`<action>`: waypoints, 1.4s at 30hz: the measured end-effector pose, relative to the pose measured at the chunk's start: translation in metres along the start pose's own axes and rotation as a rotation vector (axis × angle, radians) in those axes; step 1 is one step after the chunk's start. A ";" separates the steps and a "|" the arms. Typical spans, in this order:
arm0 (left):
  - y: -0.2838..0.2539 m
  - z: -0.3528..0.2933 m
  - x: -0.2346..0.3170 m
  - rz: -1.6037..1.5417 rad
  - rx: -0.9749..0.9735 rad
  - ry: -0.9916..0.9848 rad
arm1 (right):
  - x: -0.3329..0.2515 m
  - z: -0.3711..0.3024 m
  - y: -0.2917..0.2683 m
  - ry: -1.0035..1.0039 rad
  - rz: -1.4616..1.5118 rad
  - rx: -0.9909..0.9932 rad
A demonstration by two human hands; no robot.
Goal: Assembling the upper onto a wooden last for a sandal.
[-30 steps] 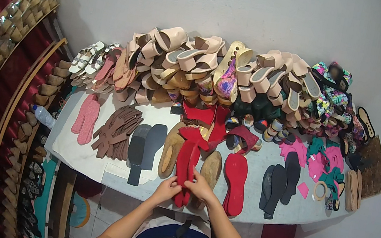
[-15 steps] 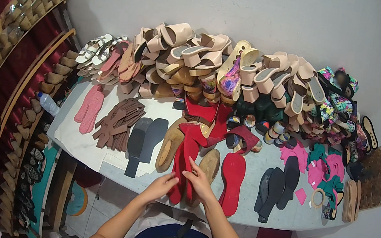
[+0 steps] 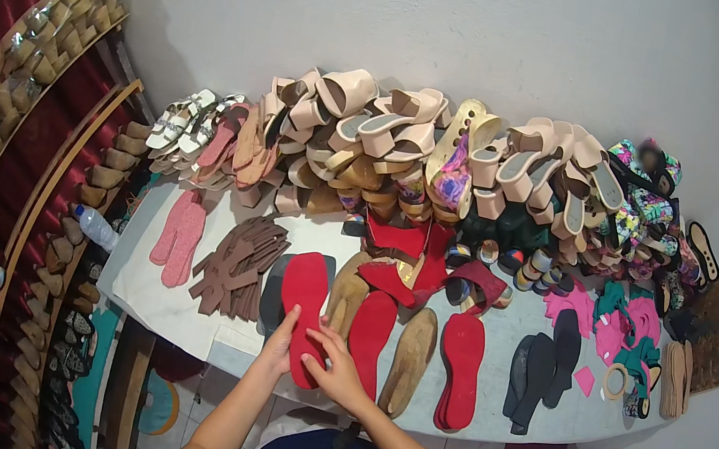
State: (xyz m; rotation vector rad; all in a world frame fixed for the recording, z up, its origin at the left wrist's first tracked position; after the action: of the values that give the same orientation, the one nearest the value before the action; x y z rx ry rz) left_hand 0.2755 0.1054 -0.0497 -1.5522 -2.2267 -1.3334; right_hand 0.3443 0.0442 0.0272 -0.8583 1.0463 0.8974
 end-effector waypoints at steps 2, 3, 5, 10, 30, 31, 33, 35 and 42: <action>-0.022 0.013 0.006 0.042 0.042 -0.041 | 0.016 0.008 -0.002 0.098 0.033 0.032; -0.035 0.019 0.011 0.042 0.042 -0.042 | 0.027 0.009 -0.001 0.193 0.073 0.050; -0.055 0.030 0.023 0.139 0.013 0.003 | 0.034 0.021 -0.013 0.104 -0.130 0.283; -0.042 0.022 0.049 0.177 -0.085 0.012 | 0.080 0.040 -0.004 0.102 -0.358 0.475; -0.074 0.061 0.057 0.281 -0.104 -0.158 | 0.091 0.036 0.024 0.593 0.549 0.488; -0.071 0.063 0.056 0.255 -0.121 -0.144 | 0.079 0.036 0.033 0.588 0.568 0.468; -0.060 0.060 0.055 0.217 -0.092 -0.105 | 0.064 0.036 0.045 0.515 0.472 0.439; -0.047 0.051 0.056 0.198 -0.068 -0.127 | 0.055 0.036 0.059 0.464 0.425 0.427; -0.033 0.045 0.061 0.188 -0.043 -0.104 | 0.053 0.039 0.078 0.388 0.250 0.385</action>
State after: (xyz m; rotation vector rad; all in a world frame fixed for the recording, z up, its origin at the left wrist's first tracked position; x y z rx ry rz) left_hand 0.2373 0.1770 -0.0638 -1.8335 -2.0585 -1.2820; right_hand 0.2994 0.1196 -0.0242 -0.5930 1.6315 0.7121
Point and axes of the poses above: each hand's wrist, its own z-axis towards the middle knuckle, its own y-axis out of the palm, x = y × z, the point moved 9 cm from there along z, towards the middle knuckle, and after that the axes turned 15 degrees about x, right-handed, at the moved point
